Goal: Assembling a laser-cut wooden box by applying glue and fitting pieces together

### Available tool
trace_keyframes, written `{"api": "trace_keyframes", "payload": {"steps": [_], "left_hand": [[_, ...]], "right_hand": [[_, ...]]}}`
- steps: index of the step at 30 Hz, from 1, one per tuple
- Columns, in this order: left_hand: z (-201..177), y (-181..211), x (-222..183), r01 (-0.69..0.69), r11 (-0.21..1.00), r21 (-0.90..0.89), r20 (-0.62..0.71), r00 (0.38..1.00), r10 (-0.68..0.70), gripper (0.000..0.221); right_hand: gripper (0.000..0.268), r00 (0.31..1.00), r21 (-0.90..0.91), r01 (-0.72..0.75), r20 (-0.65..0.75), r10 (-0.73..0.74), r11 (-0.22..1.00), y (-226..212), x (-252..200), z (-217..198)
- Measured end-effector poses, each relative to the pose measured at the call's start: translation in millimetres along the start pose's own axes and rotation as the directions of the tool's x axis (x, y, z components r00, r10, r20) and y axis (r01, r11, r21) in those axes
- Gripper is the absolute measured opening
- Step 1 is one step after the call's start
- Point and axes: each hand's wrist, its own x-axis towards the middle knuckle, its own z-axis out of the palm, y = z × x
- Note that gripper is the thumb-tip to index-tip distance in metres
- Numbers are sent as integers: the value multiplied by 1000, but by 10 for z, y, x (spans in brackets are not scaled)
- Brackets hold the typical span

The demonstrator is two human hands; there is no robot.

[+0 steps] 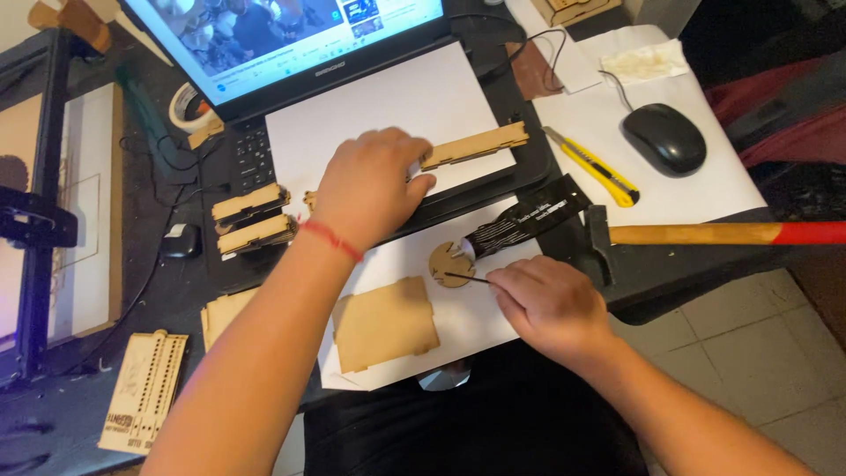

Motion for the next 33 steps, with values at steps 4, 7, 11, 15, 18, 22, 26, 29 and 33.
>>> {"api": "trace_keyframes", "payload": {"steps": [4, 7, 11, 15, 18, 22, 26, 29, 33], "left_hand": [[88, 57, 381, 17, 1000, -12, 134, 991, -15, 34], [124, 133, 507, 25, 999, -23, 193, 981, -21, 35], [132, 187, 578, 31, 999, -41, 245, 969, -20, 33], [105, 188, 573, 49, 998, -48, 254, 967, -35, 30], [57, 186, 559, 51, 997, -61, 233, 972, -36, 32], [58, 136, 455, -53, 994, -98, 58, 997, 59, 32], [-80, 157, 260, -132, 987, -90, -43, 991, 129, 33], [-248, 211, 53, 4, 967, -253, -35, 999, -13, 34], [-509, 230, -279, 229, 747, -625, 45, 965, -258, 46]], "right_hand": [[10, 999, 62, 37, 37, -40, 997, 3, 71, -62], [10, 999, 62, 31, -29, -29, 998, 6, 47, -18], [9, 999, 51, 14, -47, -12, 999, -6, 72, -70], [10, 1000, 93, 18, -15, -17, 996, 5, 62, -74], [10, 1000, 94, 17, -18, -15, 995, 6, 65, -70], [10, 1000, 82, 7, -24, -5, 997, -13, 71, -87], [12, 999, 90, 0, -37, 3, 996, -26, 87, -108], [11, 1000, 100, 2, -4, -2, 995, -19, 62, -80], [9, 1000, 30, -8, -25, 9, 1000, -45, 57, -22]]}}
